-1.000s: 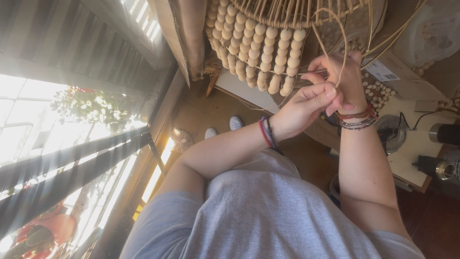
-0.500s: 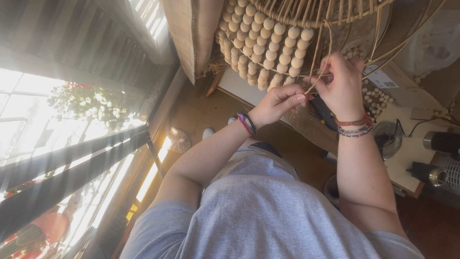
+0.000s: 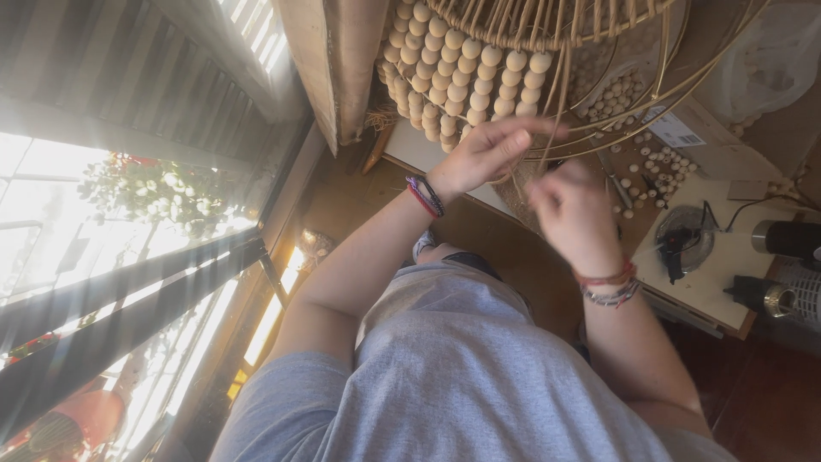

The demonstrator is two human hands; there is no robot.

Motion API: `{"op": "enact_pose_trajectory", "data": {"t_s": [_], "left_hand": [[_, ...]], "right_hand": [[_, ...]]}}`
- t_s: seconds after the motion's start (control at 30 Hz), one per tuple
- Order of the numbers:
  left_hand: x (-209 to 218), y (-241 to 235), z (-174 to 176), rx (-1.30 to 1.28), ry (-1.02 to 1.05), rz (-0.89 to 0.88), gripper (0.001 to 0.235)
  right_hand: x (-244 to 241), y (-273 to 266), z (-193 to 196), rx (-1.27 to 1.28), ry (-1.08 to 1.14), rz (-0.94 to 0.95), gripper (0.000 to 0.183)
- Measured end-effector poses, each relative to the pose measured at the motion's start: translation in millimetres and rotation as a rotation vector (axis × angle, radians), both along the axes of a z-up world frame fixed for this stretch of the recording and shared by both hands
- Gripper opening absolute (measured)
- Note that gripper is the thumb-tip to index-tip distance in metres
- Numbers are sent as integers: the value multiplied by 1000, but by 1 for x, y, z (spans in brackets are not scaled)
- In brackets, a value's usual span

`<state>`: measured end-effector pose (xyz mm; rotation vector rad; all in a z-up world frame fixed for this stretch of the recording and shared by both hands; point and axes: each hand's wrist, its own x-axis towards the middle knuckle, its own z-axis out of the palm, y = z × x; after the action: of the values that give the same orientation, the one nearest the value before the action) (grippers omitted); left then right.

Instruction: The person weaves wooden beads onto a metal frame using a thin cord. They thread the cord through the beads and around the frame repeatedly, securing the beads in place. The hands and beads remain visible throughout the process.

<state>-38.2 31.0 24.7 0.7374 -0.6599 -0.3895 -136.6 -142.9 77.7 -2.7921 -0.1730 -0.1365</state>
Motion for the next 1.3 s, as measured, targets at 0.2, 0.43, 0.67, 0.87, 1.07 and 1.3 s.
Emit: {"op": "enact_pose_trajectory", "data": {"t_s": [0.2, 0.43, 0.67, 0.87, 1.07, 1.3], "left_hand": [[7, -18, -26, 339, -252, -28, 31], [18, 12, 15, 303, -268, -128, 26], [35, -4, -28, 445, -428, -257, 25], [29, 28, 30, 416, -386, -289, 44], [40, -8, -40, 413, -468, -248, 28], [36, 5, -13, 450, -567, -155, 26]], "right_hand": [[5, 5, 46, 209, 453, -35, 23], [7, -6, 45, 444, 417, 31, 26], [1, 2, 49, 424, 261, -84, 34], [1, -11, 36, 87, 291, -4, 20], [-7, 6, 41, 183, 523, -177, 26], [12, -2, 43, 756, 303, 110, 38]]}}
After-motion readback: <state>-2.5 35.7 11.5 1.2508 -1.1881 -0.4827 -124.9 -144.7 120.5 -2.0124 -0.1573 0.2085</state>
